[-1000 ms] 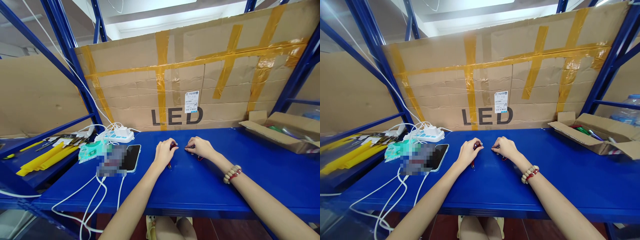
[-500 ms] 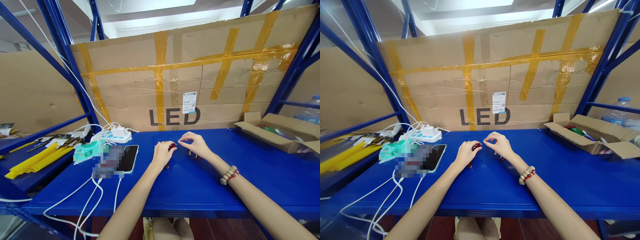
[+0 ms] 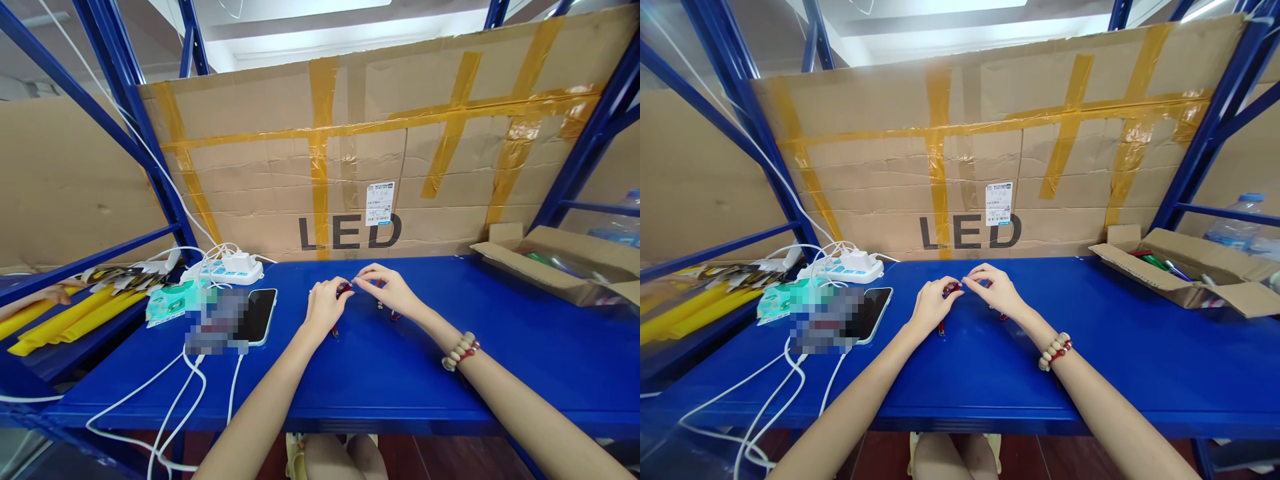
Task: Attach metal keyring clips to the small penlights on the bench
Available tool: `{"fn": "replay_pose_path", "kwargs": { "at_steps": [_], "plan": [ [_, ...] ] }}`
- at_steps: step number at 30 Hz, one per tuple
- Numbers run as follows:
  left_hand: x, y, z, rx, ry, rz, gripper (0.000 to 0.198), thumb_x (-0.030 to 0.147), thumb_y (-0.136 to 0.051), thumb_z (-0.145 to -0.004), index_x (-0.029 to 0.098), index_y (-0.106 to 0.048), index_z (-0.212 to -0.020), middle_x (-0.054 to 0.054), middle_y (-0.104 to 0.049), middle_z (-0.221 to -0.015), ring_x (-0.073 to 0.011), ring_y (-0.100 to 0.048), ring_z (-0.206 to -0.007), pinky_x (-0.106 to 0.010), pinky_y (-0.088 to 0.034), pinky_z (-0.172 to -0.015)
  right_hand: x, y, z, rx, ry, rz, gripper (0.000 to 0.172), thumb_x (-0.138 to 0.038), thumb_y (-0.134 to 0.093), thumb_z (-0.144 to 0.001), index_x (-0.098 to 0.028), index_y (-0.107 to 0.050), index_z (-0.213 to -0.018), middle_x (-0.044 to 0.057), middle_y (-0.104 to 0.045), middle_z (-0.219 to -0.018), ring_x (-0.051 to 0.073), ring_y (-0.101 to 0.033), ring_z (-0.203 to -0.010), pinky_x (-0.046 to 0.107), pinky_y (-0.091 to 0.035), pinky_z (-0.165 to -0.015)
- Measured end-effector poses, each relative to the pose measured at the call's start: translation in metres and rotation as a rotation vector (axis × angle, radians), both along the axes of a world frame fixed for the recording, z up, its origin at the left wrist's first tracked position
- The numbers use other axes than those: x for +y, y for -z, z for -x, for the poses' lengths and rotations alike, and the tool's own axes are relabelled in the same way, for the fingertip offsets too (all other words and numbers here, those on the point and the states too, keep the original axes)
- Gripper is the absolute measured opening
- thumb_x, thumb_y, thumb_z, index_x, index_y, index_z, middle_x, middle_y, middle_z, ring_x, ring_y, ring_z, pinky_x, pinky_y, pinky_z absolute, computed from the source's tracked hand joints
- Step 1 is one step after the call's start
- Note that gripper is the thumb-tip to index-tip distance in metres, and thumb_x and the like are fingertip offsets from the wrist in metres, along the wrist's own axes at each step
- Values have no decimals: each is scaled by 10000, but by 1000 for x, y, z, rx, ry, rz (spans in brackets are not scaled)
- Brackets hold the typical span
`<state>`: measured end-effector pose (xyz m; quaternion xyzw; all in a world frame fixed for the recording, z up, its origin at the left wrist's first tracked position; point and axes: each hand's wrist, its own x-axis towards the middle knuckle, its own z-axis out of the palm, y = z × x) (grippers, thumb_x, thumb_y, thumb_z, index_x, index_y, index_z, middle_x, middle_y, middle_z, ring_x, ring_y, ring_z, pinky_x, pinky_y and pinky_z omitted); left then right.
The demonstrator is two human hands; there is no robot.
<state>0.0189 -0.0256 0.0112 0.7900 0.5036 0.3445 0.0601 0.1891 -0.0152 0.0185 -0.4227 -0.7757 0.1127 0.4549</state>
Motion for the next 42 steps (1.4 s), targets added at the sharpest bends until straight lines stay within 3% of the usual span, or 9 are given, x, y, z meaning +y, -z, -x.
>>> {"fn": "replay_pose_path", "kwargs": {
  "at_steps": [5, 9, 18, 24, 30, 35, 39, 42],
  "plan": [
    [0, 0, 1, -41, 7, -3, 111, 283, -591, -805, 233, -563, -900, 23, -684, -893, -142, -611, -815, -281, -407, -779, 4, -1, -17, -274, 426, 118, 197, -333, -556, -789, -246, -712, -873, 25, -686, -924, 168, -614, -774, 254, -439, -596],
    [0, -1, 1, -43, 18, -2, 131, 293, -614, -787, 236, -540, -878, 30, -672, -877, -140, -606, -807, -277, -403, -766, 6, 2, -19, -510, 547, 343, 217, -359, -542, -792, -255, -719, -864, 17, -705, -881, 198, -623, -844, 250, -401, -573],
    [-1, -2, 2, -67, 38, -38, 157, 287, -647, -757, 228, -521, -831, 36, -660, -832, -142, -597, -793, -268, -391, -736, 6, 5, -11, -467, 531, 383, 471, -556, -399, -827, -242, -708, -662, 28, -704, -744, 188, -633, -754, 251, -377, -534],
    [-3, -4, 1, -57, 17, -32, 152, 285, -645, -757, 226, -526, -831, 29, -657, -811, -149, -599, -803, -271, -391, -732, 6, 5, -12, -517, 525, 376, 182, -350, -579, -740, -271, -729, -806, -2, -718, -879, 189, -634, -863, 231, -400, -564],
    [-3, -4, 2, -44, 15, -32, 116, 278, -620, -779, 226, -547, -853, 20, -673, -865, -157, -599, -815, -282, -393, -743, 9, 8, -15, -472, 516, 378, 155, -332, -591, -742, -260, -724, -778, -9, -722, -855, 185, -641, -853, 224, -396, -547],
    [-3, -4, 3, -78, 32, -48, 67, 232, -578, -807, 235, -579, -874, 19, -681, -882, -153, -607, -838, -283, -401, -771, 14, 12, -16, -384, 396, 418, 160, -349, -616, -728, -235, -719, -773, -1, -713, -712, 158, -651, -713, 227, -418, -562],
    [-2, -4, 4, -88, 48, -43, 102, 222, -548, -823, 239, -609, -904, 13, -685, -929, -154, -614, -863, -281, -417, -791, 19, 17, -19, -416, 267, 247, 118, -319, -630, -722, -237, -712, -700, 4, -710, -791, 171, -645, -744, 277, -448, -682],
    [-1, -2, 5, -84, 42, -25, 147, 231, -545, -826, 250, -626, -947, 7, -689, -971, -159, -622, -869, -287, -429, -809, 18, 15, -16, -274, 141, 63, 120, -321, -632, -726, -240, -711, -689, 15, -701, -853, 186, -634, -825, 315, -464, -772]
  ]
}}
